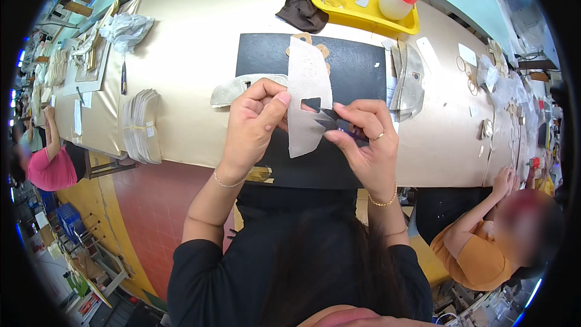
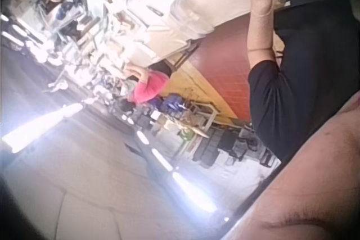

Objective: The person uses a small cutting tool to trim and shape a piece of light-colored fabric on a black work surface. They repeatedly cut small sections and place the cut pieces aside while continuing to refine the fabric shape.

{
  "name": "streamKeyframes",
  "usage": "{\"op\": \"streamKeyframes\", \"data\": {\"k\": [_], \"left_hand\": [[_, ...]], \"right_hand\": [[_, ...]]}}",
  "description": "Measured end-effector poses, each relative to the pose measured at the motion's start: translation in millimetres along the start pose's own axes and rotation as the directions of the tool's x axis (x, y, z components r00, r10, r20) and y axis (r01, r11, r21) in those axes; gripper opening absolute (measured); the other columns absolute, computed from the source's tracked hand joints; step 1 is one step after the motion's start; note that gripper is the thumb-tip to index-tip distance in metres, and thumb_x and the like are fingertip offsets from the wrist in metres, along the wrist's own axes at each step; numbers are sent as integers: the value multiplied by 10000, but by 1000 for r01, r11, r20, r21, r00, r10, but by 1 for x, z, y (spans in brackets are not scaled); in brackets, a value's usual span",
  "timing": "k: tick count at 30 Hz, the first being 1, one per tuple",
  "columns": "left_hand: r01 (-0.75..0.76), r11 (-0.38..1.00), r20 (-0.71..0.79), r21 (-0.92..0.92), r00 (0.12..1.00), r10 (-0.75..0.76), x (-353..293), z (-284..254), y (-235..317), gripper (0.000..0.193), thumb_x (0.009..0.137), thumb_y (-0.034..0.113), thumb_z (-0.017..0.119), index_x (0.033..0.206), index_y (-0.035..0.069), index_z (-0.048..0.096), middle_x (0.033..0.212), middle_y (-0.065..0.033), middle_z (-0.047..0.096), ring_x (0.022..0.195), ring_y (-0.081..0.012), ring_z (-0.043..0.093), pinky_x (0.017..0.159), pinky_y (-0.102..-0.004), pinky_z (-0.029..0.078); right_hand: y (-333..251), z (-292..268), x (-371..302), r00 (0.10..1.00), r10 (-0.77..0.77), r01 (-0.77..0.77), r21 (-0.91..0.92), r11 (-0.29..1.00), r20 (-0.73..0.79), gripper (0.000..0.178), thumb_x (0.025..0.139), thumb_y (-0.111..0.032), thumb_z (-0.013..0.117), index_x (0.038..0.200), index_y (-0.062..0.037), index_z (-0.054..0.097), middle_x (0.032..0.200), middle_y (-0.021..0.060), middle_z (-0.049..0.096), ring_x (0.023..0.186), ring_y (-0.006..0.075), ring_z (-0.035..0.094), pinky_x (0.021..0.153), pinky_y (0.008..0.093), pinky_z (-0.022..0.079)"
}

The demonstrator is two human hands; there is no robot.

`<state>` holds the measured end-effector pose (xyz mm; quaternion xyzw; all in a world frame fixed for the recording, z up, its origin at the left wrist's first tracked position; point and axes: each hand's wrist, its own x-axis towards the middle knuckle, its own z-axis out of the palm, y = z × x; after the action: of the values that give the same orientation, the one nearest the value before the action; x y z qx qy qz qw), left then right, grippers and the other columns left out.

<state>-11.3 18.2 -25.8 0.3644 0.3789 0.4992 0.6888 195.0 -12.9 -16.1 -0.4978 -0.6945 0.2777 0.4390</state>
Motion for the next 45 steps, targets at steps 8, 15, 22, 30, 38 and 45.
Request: {"op": "streamKeyframes", "data": {"k": [8,15,22,30,38,45], "left_hand": [[-11,997,-22,77,1000,13,-1,11,-2,105,1011,118,566,985,18,582,800,-19,672,637,-9,503,573,-175,385],[-78,967,-67,244,993,97,-8,21,5,129,989,116,616,1027,-7,621,745,19,659,596,6,438,546,-175,350],[-174,922,-130,346,964,231,-10,29,3,135,967,107,649,1026,-14,651,713,21,659,594,5,467,534,-182,370],[-193,901,-114,389,960,255,-10,33,4,118,955,81,656,1000,-28,659,705,13,670,586,4,491,530,-178,393],[-203,893,-94,402,961,261,-9,34,6,110,951,59,651,994,-42,660,656,11,653,568,6,493,523,-175,395],[-214,887,-93,409,957,274,-9,35,6,108,951,50,649,1001,-44,662,680,1,663,575,2,504,520,-175,402]], "right_hand": [[-1,-8,6,999,-35,35,-13,999,14,366,702,-134,862,1025,-27,727,825,72,606,682,173,592,556,275,473],[-4,-5,5,1000,-9,9,25,1000,18,321,706,-123,865,974,-11,726,800,74,597,655,166,585,553,277,469],[-5,1,3,994,-91,90,-17,996,-67,308,702,-96,867,962,-11,725,776,73,592,657,176,627,541,276,484],[-5,0,2,990,-100,100,-6,995,-102,279,705,-51,857,949,-8,728,779,75,610,675,177,652,560,266,507],[-5,0,4,988,-119,118,-18,993,-98,279,706,-51,859,947,-5,726,795,73,620,683,163,645,559,262,503],[-7,0,3,990,-86,87,-1,996,-108,274,697,-53,866,929,-10,728,787,72,618,681,165,644,557,261,500]]}}
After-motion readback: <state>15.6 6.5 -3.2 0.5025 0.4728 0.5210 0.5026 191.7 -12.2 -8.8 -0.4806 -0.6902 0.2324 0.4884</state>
